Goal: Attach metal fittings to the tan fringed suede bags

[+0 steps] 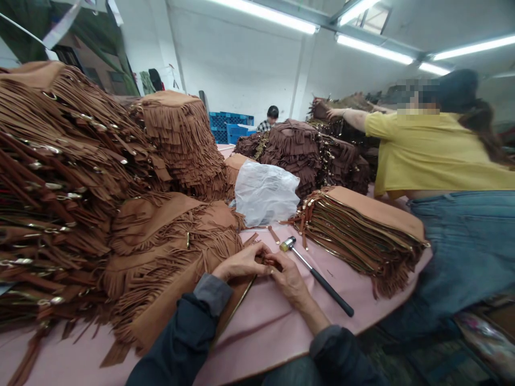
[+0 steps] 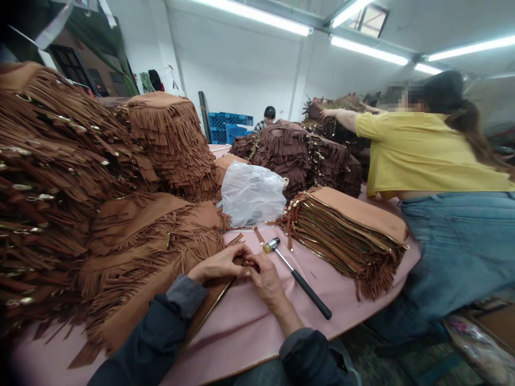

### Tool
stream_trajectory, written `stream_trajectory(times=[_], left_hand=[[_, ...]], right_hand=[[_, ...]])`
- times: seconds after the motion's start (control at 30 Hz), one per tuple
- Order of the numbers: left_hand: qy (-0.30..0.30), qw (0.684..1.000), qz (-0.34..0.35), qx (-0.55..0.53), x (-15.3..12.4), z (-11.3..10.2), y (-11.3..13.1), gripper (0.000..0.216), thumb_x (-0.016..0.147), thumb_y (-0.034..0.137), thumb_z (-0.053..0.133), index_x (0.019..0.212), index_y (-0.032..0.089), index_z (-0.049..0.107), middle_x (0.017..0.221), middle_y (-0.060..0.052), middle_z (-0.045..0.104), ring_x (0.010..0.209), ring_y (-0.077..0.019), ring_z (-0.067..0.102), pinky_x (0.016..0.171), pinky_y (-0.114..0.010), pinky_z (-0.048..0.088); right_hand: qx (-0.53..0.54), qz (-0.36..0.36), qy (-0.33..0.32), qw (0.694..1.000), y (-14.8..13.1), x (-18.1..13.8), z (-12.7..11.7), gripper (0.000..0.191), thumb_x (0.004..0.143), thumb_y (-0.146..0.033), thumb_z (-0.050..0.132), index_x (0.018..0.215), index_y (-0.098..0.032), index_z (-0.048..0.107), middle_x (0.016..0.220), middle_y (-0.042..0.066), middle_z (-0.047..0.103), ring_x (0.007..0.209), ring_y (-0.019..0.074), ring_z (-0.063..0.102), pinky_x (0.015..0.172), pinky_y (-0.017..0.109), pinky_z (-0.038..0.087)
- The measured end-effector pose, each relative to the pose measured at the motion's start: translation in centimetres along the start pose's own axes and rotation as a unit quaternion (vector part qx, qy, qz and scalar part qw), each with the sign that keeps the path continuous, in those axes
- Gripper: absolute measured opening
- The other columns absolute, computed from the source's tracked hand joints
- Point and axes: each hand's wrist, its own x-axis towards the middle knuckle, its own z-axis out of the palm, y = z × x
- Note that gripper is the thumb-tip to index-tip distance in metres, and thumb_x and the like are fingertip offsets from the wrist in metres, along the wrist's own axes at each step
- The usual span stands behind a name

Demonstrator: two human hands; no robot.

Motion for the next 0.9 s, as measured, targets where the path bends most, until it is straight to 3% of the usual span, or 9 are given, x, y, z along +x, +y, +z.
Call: stream_trajectory(times=[0.1,0.27,0.47,0.7,0.8,0.9], left_hand=[[0.028,1.000,0.000,-0.002,0.2,0.3,-0.1,0.026,0.077,0.028,0.067,0.098,0.015,0.061,0.091,-0.002,0.062,0.085,-0.0165,0.056,0.079,-0.028,0.045],[0.088,0.996,0.027,-0.009,0.6,0.5,-0.9,0.018,0.081,0.029,0.067,0.093,0.016,0.062,0.085,-0.002,0.061,0.083,-0.0154,0.055,0.085,-0.030,0.046],[0.090,0.996,0.029,0.006,0.3,0.6,-0.7,0.018,0.082,0.031,0.068,0.090,0.016,0.063,0.085,-0.003,0.064,0.082,-0.0158,0.058,0.084,-0.030,0.046],[0.171,0.960,0.016,0.223,0.5,2.1,-0.5,0.016,0.082,0.033,0.064,0.078,0.018,0.061,0.081,-0.004,0.063,0.078,-0.0175,0.056,0.072,-0.028,0.042],[0.165,0.948,0.022,0.272,0.9,2.6,-0.9,0.005,0.080,0.023,0.060,0.077,0.020,0.060,0.080,-0.003,0.062,0.078,-0.0180,0.055,0.072,-0.029,0.041],[0.163,0.944,0.026,0.287,1.0,2.8,-1.1,0.005,0.078,0.016,0.056,0.075,0.020,0.058,0.078,-0.003,0.059,0.078,-0.0185,0.053,0.072,-0.029,0.040]], right_hand=[[-0.003,-0.028,-0.004,1.000,0.0,-0.2,0.0,0.031,0.090,-0.019,0.054,0.118,-0.021,0.067,0.101,0.006,0.063,0.096,0.0199,0.059,0.088,0.031,0.047],[-0.024,-0.022,0.078,0.996,0.5,0.0,0.0,0.024,0.091,-0.019,0.052,0.106,-0.022,0.070,0.102,0.006,0.061,0.096,0.0199,0.059,0.088,0.031,0.047],[-0.086,0.018,0.073,0.993,0.5,0.0,-0.4,0.017,0.092,-0.023,0.055,0.100,-0.022,0.070,0.095,0.004,0.067,0.090,0.0195,0.062,0.082,0.028,0.047],[-0.365,0.097,0.054,0.924,-0.3,-0.6,-0.4,0.021,0.098,-0.029,0.051,0.096,-0.027,0.072,0.092,0.004,0.062,0.083,0.0180,0.059,0.070,0.025,0.040],[-0.391,0.077,0.051,0.916,-0.6,-1.0,-1.0,0.023,0.100,-0.029,0.048,0.098,-0.026,0.071,0.096,0.006,0.061,0.085,0.0192,0.057,0.071,0.027,0.039],[-0.418,0.067,0.118,0.898,-0.6,-2.1,-2.7,0.024,0.100,-0.025,0.046,0.108,-0.023,0.068,0.106,0.010,0.060,0.096,0.0232,0.054,0.082,0.031,0.040]])
